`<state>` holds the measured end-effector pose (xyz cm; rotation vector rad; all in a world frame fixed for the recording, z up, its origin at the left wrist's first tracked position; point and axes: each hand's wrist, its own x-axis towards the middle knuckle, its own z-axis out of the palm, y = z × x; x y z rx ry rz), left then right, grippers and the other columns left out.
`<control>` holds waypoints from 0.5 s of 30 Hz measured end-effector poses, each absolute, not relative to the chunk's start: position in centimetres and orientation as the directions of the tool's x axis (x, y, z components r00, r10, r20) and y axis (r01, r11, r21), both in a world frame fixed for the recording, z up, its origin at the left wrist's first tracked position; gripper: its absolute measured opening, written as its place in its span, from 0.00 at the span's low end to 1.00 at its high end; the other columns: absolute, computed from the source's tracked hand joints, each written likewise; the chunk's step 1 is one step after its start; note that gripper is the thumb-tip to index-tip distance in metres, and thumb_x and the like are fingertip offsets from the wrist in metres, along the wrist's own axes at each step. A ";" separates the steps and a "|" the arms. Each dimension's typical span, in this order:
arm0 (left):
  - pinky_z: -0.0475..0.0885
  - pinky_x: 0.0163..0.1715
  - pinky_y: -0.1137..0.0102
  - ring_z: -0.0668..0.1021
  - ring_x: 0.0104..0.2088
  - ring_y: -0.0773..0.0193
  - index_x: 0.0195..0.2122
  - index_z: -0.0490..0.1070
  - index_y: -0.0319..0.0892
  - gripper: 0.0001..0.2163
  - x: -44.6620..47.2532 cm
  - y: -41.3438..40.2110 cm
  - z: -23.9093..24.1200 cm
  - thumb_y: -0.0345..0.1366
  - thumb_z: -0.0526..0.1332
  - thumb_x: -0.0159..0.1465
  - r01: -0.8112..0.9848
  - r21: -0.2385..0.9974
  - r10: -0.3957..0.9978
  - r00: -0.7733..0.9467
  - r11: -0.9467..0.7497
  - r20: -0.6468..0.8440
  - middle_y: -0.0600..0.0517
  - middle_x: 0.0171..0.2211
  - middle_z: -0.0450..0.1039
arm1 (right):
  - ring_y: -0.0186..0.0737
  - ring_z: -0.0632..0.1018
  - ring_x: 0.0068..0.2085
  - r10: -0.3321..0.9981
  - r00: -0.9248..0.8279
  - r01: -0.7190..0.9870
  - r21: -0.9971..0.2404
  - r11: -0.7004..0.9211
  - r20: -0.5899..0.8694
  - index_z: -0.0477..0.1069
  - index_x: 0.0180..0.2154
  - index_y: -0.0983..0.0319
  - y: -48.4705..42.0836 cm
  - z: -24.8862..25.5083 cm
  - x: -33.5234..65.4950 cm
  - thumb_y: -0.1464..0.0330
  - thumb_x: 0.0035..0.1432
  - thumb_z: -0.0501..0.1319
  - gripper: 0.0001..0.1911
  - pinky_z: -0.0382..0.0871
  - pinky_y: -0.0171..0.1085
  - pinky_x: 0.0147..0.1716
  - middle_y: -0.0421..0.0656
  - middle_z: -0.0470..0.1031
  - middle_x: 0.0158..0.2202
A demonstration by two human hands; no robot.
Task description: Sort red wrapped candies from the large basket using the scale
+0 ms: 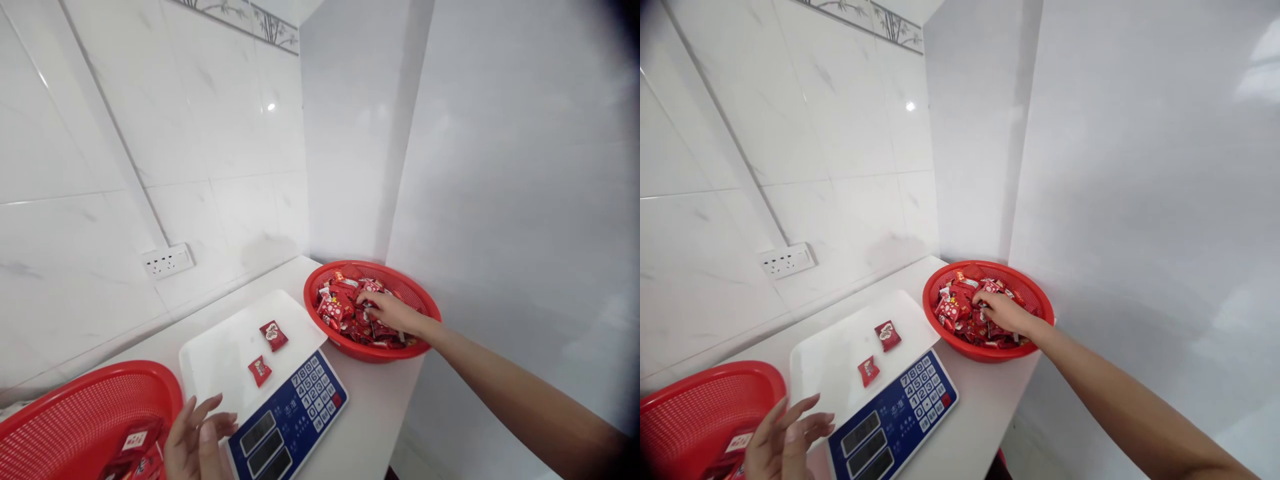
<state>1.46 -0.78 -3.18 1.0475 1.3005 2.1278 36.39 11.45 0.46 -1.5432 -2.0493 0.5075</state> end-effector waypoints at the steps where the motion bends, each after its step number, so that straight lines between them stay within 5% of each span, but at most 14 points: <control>1: 0.74 0.23 0.72 0.76 0.23 0.68 0.47 0.66 0.45 0.21 1.6 -0.8 -3.2 0.47 0.63 0.55 0.023 0.883 0.687 -0.619 -0.468 0.380 0.53 0.35 0.73 | 0.43 0.75 0.44 0.963 -0.194 0.735 -0.622 0.270 0.188 0.67 0.45 0.59 11.1 0.7 36.5 0.72 0.56 0.53 0.14 0.69 0.45 0.45 0.45 0.72 0.45; 5: 0.72 0.26 0.74 0.75 0.25 0.69 0.47 0.65 0.45 0.19 2.5 -1.3 -3.0 0.47 0.61 0.57 0.049 0.890 0.700 -0.598 -0.453 0.390 0.54 0.35 0.73 | 0.39 0.78 0.41 0.972 -0.186 0.521 -0.825 0.221 0.142 0.60 0.52 0.58 9.3 2.5 35.3 0.63 0.59 0.53 0.19 0.74 0.40 0.40 0.46 0.69 0.48; 8: 0.72 0.27 0.73 0.75 0.25 0.68 0.44 0.67 0.44 0.18 3.1 -1.9 -3.0 0.48 0.60 0.57 0.052 0.911 0.742 -0.563 -0.408 0.364 0.52 0.34 0.73 | 0.42 0.78 0.44 0.956 -0.291 0.097 -0.994 0.049 0.019 0.61 0.51 0.59 7.3 3.3 32.6 0.63 0.52 0.62 0.24 0.72 0.43 0.45 0.45 0.74 0.43; 11: 0.73 0.29 0.71 0.75 0.27 0.66 0.40 0.70 0.42 0.16 3.3 -2.5 -3.0 0.49 0.58 0.58 0.078 0.950 0.823 -0.482 -0.303 0.302 0.50 0.34 0.74 | 0.42 0.77 0.45 0.895 -0.446 -0.193 -0.975 -0.113 -0.015 0.62 0.50 0.59 5.6 2.8 28.8 0.64 0.50 0.65 0.25 0.68 0.45 0.48 0.45 0.76 0.42; 15: 0.73 0.29 0.69 0.75 0.29 0.63 0.39 0.71 0.40 0.18 3.3 -2.9 -3.0 0.50 0.56 0.59 0.110 0.967 0.930 -0.268 -0.230 0.251 0.47 0.33 0.74 | 0.39 0.79 0.39 0.776 -0.628 -0.216 -0.944 -0.250 -0.062 0.64 0.44 0.60 3.7 1.4 23.6 0.64 0.51 0.64 0.19 0.72 0.39 0.39 0.44 0.76 0.40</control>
